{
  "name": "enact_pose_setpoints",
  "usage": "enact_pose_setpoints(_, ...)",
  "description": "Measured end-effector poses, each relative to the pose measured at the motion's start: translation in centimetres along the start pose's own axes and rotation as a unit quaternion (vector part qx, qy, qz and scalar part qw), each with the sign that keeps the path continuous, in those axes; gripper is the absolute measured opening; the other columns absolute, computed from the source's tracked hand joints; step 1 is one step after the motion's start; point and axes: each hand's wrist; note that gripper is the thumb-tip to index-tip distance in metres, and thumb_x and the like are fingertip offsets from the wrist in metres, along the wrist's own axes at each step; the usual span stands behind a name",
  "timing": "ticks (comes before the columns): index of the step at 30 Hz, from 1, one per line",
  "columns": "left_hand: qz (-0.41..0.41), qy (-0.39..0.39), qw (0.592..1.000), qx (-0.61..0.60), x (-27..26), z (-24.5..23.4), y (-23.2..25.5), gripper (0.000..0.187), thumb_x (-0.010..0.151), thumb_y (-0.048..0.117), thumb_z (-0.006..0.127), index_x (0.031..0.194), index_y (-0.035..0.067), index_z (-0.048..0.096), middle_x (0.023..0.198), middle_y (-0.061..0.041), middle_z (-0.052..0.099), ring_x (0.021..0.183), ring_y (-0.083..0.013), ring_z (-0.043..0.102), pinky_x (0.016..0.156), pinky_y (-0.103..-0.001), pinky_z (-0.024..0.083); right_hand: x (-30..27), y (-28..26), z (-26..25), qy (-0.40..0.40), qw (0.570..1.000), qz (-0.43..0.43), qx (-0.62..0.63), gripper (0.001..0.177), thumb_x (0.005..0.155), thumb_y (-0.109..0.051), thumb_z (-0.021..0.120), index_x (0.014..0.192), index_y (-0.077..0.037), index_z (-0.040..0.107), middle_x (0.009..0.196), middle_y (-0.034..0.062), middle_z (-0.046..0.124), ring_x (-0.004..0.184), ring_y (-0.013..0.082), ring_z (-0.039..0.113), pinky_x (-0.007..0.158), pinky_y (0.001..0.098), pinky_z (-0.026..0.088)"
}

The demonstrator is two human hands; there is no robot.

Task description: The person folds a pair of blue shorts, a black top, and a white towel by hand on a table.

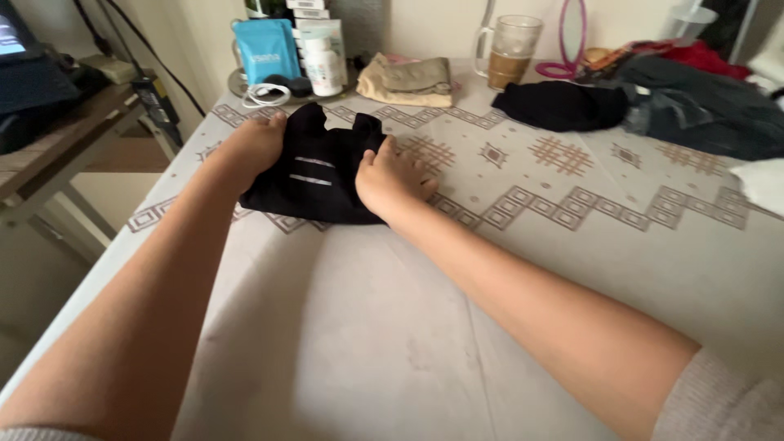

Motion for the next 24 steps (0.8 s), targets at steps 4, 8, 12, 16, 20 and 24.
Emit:
enact_pose_setpoints(4, -0.016, -0.011, 0.999, -0.051, 2.4, -2.0, -1.7, 0.06, 0.105, 0.049, 0.038, 0.133, 0.001, 0.061, 0.13, -0.021, 0.066, 0.121, -0.0381, 0.063, 0.103, -0.048, 0.046, 1.0, -3.2, 1.6, -0.029, 0.999, 0.006, 0.017, 0.06, 0.102, -0.047, 0.037, 0.155, -0.021, 0.033, 0.155, 0.0146, 0.04, 0.148, 0.0371, 0.028, 0.114, 0.0681, 0.016)
enact_pose_setpoints(8, -0.049, -0.008, 0.999, -0.01, 4.6, -3.8, -3.5, 0.062, 0.107, 0.05, 0.039, 0.134, -0.002, 0.059, 0.132, -0.024, 0.064, 0.121, -0.0423, 0.061, 0.102, -0.05, 0.046, 2.1, -5.6, 3.2, -0.038, 0.999, -0.016, 0.028, 0.059, 0.102, -0.046, 0.037, 0.154, -0.019, 0.034, 0.153, 0.0129, 0.043, 0.146, 0.0346, 0.032, 0.116, 0.0652, 0.017)
enact_pose_setpoints(12, -0.033, 0.008, 0.998, 0.052, 6.5, -5.0, -5.5, 0.06, 0.108, 0.048, 0.037, 0.133, -0.001, 0.063, 0.13, -0.026, 0.065, 0.122, -0.046, 0.06, 0.103, -0.051, 0.045, 3.2, -7.6, 5.0, -0.025, 0.999, -0.043, 0.013, 0.059, 0.102, -0.045, 0.038, 0.153, -0.016, 0.035, 0.152, 0.0133, 0.044, 0.144, 0.0347, 0.033, 0.113, 0.0631, 0.019)
enact_pose_setpoints(16, -0.056, 0.027, 0.998, 0.031, 9.2, -5.2, -7.6, 0.058, 0.105, 0.048, 0.04, 0.131, 0.001, 0.064, 0.129, -0.025, 0.065, 0.122, -0.0448, 0.06, 0.102, -0.051, 0.045, 4.0, -9.1, 6.6, -0.014, 0.998, -0.053, 0.015, 0.058, 0.102, -0.044, 0.04, 0.152, -0.014, 0.036, 0.15, 0.0141, 0.046, 0.143, 0.0357, 0.034, 0.114, 0.0636, 0.017)
enact_pose_setpoints(20, 0.003, 0.089, 0.987, 0.136, 11.5, -3.4, -10.5, 0.058, 0.109, 0.045, 0.038, 0.125, -0.003, 0.066, 0.126, -0.032, 0.065, 0.12, -0.0499, 0.06, 0.104, -0.053, 0.046, 4.2, -9.2, 7.5, 0.023, 0.997, -0.074, 0.014, 0.056, 0.103, -0.043, 0.04, 0.15, -0.013, 0.041, 0.145, 0.0126, 0.053, 0.141, 0.0333, 0.039, 0.114, 0.0616, 0.02)
enact_pose_setpoints(24, -0.041, 0.179, 0.98, 0.075, 9.8, -2.3, -10.9, 0.053, 0.103, 0.044, 0.038, 0.123, 0.004, 0.065, 0.127, -0.029, 0.063, 0.122, -0.0479, 0.056, 0.104, -0.052, 0.043, 3.9, -9.1, 7.1, 0.051, 0.995, -0.073, 0.042, 0.058, 0.1, -0.044, 0.041, 0.151, -0.015, 0.039, 0.143, 0.0099, 0.056, 0.139, 0.032, 0.041, 0.113, 0.0629, 0.018)
Point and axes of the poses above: each hand's wrist, its own x-axis towards the middle knuckle, its own z-axis out of the palm, y = z × x
